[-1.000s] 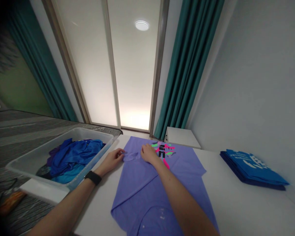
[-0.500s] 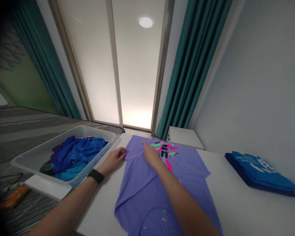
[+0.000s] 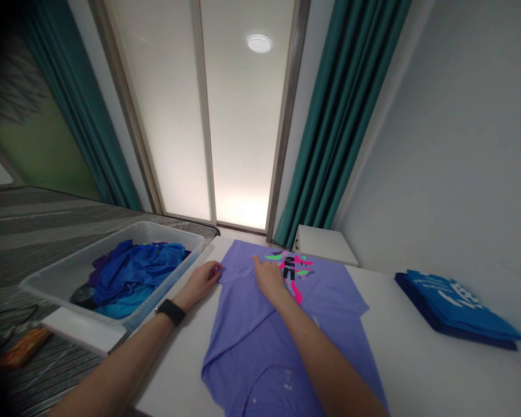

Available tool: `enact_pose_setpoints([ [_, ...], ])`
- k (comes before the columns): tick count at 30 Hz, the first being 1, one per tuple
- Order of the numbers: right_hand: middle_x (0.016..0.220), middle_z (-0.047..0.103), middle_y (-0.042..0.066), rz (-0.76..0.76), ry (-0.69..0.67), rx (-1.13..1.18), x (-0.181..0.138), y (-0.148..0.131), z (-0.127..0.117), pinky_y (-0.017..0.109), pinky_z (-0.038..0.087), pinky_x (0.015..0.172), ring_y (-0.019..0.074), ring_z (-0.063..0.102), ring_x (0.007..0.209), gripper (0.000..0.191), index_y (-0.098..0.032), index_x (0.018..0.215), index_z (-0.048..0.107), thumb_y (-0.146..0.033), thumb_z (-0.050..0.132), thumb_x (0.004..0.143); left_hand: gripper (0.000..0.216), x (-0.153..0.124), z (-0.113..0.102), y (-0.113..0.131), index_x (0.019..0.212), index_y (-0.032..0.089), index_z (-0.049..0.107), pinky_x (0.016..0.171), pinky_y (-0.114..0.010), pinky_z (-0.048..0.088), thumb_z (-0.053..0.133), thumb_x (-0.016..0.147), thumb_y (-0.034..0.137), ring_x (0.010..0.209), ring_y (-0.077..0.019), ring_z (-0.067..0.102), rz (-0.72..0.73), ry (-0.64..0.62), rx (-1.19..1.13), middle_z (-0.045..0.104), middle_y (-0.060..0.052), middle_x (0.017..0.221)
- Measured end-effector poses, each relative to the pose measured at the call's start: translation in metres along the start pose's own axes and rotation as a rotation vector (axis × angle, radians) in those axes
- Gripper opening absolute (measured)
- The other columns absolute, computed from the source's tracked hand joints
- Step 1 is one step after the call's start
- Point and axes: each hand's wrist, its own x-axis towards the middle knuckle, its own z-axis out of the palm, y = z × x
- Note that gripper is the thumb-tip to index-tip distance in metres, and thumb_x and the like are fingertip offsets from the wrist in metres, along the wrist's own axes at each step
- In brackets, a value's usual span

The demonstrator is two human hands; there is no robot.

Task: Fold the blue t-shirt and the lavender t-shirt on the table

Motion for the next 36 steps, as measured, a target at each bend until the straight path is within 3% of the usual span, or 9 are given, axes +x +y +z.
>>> enact_pose_setpoints([
  [4, 0.123, 0.062, 0.017, -0.007, 0.042, 0.009, -0.004, 0.002, -0.005, 0.038, 0.039, 0.098, 0.0272, 0.055, 0.116, 0.043, -0.014, 0.139, 0.045, -0.022, 0.033, 0.098, 0.022, -0.002, -0.007, 0.009, 0.1, 0.015, 0.064, 0.077, -0.033, 0.048, 0.045, 0.09, 0.019, 0.083, -0.0212, 0.061, 0.02, 0.076, 0.084, 0.063, -0.008, 0.09],
  [7, 0.133, 0.056, 0.016, -0.085, 0.068, 0.027, -0.014, 0.001, -0.008, 0.038, 0.034, 0.105, 0.0256, 0.047, 0.126, 0.043, -0.013, 0.138, 0.047, -0.023, 0.033, 0.098, 0.03, -0.009, -0.011, 0.029, 0.115, 0.015, 0.062, 0.09, -0.04, 0.047, 0.043, 0.093, 0.02, 0.102, -0.0252, 0.058, 0.113, 0.108, 0.204, 0.063, -0.012, 0.108],
  [11, 0.15, 0.041, 0.014, -0.271, 0.053, 0.081, -0.029, -0.004, -0.002, 0.041, 0.025, 0.114, 0.0246, 0.034, 0.139, 0.05, -0.011, 0.145, 0.039, -0.029, 0.031, 0.099, 0.046, -0.025, -0.003, 0.057, 0.14, 0.015, 0.047, 0.107, -0.043, 0.037, 0.042, 0.097, 0.032, 0.129, -0.0275, 0.045, 0.208, -0.025, 0.336, 0.049, -0.014, 0.142],
  [13, 0.155, 0.032, 0.013, -0.282, 0.005, 0.103, -0.034, -0.006, 0.005, 0.044, 0.019, 0.117, 0.0241, 0.026, 0.144, 0.055, -0.01, 0.149, 0.033, -0.035, 0.03, 0.099, 0.055, -0.034, 0.003, 0.064, 0.144, 0.013, 0.041, 0.112, -0.044, 0.031, 0.043, 0.097, 0.04, 0.138, -0.0276, 0.037, 0.213, -0.121, 0.389, 0.04, -0.014, 0.151],
  [17, 0.158, 0.024, 0.011, -0.224, -0.082, 0.134, -0.039, -0.003, 0.014, 0.043, 0.013, 0.119, 0.0227, 0.018, 0.147, 0.062, -0.012, 0.151, 0.029, -0.045, 0.028, 0.099, 0.06, -0.045, 0.011, 0.059, 0.146, 0.014, 0.039, 0.116, -0.047, 0.026, 0.037, 0.098, 0.049, 0.142, -0.0267, 0.033, 0.182, -0.239, 0.441, 0.039, -0.012, 0.152],
  [23, 0.159, 0.022, 0.01, -0.175, -0.135, 0.144, -0.039, -0.004, 0.007, 0.046, 0.013, 0.119, 0.0232, 0.016, 0.147, 0.065, -0.011, 0.151, 0.03, -0.049, 0.028, 0.098, 0.064, -0.049, 0.005, 0.058, 0.148, 0.018, 0.039, 0.116, -0.05, 0.025, 0.036, 0.096, 0.056, 0.143, -0.03, 0.029, 0.131, -0.253, 0.483, 0.035, -0.012, 0.154],
  [27, 0.158, 0.026, 0.012, -0.186, -0.075, 0.129, -0.032, -0.011, 0.003, 0.046, 0.011, 0.119, 0.0223, 0.018, 0.147, 0.059, -0.011, 0.15, 0.032, -0.041, 0.027, 0.099, 0.065, -0.049, 0.003, 0.063, 0.148, 0.019, 0.039, 0.115, -0.054, 0.024, 0.037, 0.096, 0.057, 0.144, -0.0325, 0.027, 0.107, -0.286, 0.478, 0.032, -0.013, 0.155],
  [32, 0.158, 0.025, 0.009, -0.191, -0.078, 0.146, -0.026, -0.014, 0.01, 0.045, 0.01, 0.119, 0.0201, 0.019, 0.146, 0.06, -0.014, 0.151, 0.029, -0.043, 0.026, 0.099, 0.066, -0.05, 0.005, 0.058, 0.147, 0.021, 0.04, 0.112, -0.062, 0.022, 0.037, 0.095, 0.061, 0.144, -0.0384, 0.023, 0.117, -0.273, 0.409, 0.032, -0.015, 0.155],
  [36, 0.159, 0.023, 0.009, -0.196, -0.093, 0.159, -0.026, -0.011, 0.014, 0.046, 0.01, 0.12, 0.0201, 0.017, 0.147, 0.064, -0.013, 0.152, 0.026, -0.048, 0.026, 0.099, 0.067, -0.052, 0.003, 0.05, 0.149, 0.025, 0.037, 0.113, -0.06, 0.02, 0.035, 0.095, 0.063, 0.145, -0.0357, 0.022, 0.159, -0.257, 0.356, 0.031, -0.013, 0.156],
])
